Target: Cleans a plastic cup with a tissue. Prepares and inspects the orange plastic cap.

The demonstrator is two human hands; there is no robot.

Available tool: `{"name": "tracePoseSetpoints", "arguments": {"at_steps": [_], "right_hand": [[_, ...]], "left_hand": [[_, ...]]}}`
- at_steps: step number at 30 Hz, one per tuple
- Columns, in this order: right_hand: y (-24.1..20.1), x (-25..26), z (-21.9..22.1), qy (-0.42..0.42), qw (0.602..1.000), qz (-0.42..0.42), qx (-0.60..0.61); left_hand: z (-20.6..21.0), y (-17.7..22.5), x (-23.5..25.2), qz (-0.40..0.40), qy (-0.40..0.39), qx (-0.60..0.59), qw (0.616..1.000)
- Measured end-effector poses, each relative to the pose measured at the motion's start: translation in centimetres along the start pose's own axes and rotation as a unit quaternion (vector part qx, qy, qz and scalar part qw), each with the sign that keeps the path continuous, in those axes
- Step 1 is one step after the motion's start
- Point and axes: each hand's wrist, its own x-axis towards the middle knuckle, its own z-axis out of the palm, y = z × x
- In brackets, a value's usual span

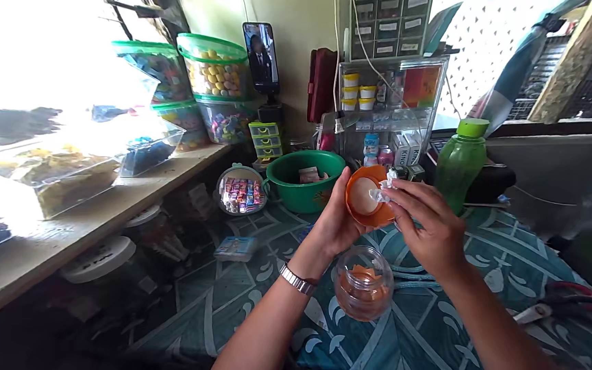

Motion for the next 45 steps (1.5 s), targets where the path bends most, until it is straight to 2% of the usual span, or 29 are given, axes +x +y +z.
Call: {"name": "tracePoseSetpoints", "arguments": {"at_steps": [10,16,21,27,31,38,45], "right_hand": [[-0.2,0.0,-0.3,0.084,0.995,0.006,-0.045],[-0.8,-0.3,-0.4,-0.044,0.991,0.026,-0.122],[-1.7,-0.4,-0.1,-0.087,0.983,0.048,-0.153],[-1.8,-0.4,0.2,-0.098,0.983,0.067,-0.141],[-1.8,-0.6,0.4,-0.100,0.983,0.065,-0.143],[-2.1,-0.6,0.3,-0.109,0.985,0.111,-0.078],[-2.0,-0.5,0.2,-0.105,0.984,0.124,-0.074]], "left_hand": [[-0.2,-0.4,-0.3,0.002,-0.057,-0.021,0.998],[0.2,-0.8,-0.4,0.041,-0.045,0.031,0.998],[0.7,-1.0,-0.4,0.079,-0.026,0.084,0.993],[0.9,-1.1,-0.4,0.094,-0.016,0.102,0.990],[1.0,-1.2,-0.5,0.103,-0.040,0.121,0.987],[0.9,-1.3,-0.6,0.098,-0.040,0.109,0.988],[0.9,-1.4,-0.6,0.092,-0.042,0.110,0.989]]}}
